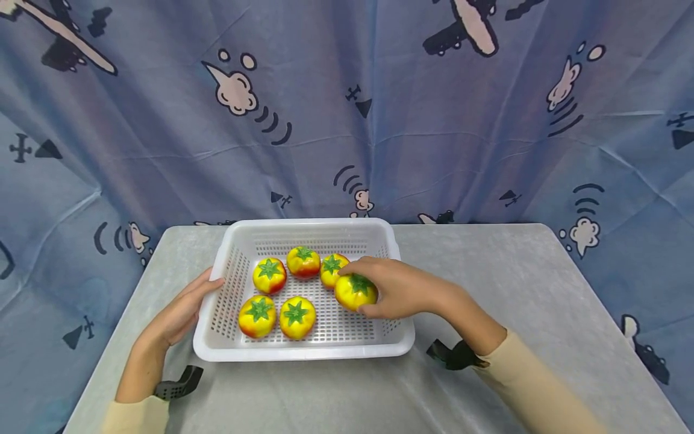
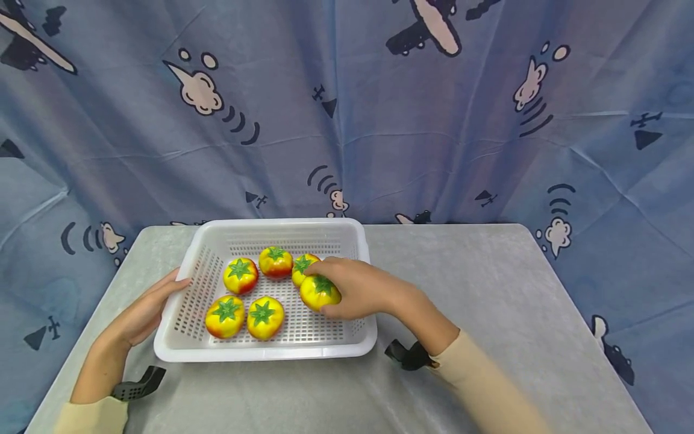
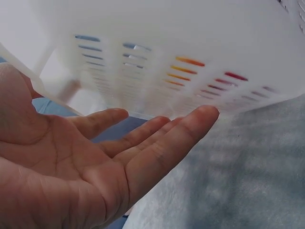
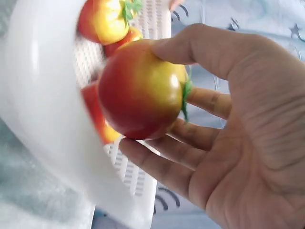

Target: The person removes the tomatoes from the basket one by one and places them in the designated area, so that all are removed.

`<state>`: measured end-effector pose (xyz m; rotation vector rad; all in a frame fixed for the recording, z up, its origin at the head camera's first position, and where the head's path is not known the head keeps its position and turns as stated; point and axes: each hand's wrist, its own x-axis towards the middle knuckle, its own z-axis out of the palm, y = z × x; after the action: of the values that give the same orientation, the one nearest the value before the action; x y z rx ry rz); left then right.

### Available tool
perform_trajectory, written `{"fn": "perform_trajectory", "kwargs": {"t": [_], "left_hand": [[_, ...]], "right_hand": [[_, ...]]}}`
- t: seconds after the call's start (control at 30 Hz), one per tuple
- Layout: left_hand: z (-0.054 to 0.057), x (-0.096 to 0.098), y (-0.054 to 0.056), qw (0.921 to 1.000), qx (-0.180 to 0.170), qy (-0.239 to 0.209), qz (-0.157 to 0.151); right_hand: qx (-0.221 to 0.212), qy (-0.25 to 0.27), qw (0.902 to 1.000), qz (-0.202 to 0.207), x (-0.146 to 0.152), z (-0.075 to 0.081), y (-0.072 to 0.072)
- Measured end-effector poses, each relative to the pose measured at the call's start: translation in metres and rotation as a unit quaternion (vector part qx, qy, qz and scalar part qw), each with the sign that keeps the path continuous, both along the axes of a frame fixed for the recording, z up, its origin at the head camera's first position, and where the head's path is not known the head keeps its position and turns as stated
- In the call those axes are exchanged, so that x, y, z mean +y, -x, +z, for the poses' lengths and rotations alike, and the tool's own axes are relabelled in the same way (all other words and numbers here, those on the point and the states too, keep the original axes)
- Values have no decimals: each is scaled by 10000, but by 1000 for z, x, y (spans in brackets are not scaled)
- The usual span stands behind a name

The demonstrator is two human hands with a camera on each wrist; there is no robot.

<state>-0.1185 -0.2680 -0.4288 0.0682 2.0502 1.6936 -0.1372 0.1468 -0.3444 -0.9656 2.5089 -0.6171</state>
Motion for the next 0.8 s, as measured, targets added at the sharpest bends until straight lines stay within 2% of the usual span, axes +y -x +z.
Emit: {"fn": "perform_trajectory", "kwargs": {"t": [0.37, 0.57, 0.8], "left_hand": [[-3, -2, 2, 9999, -24, -138, -7], [-6, -3, 1, 9999, -33, -141, -65], [-5, -3, 2, 9997, -70, -208, -108]], "right_hand": [[621, 683, 9919, -874, 26, -6, -1], [952, 1307, 9791, -1237, 38, -10, -3], [1306, 1595, 9628, -1745, 50, -13, -5]]}}
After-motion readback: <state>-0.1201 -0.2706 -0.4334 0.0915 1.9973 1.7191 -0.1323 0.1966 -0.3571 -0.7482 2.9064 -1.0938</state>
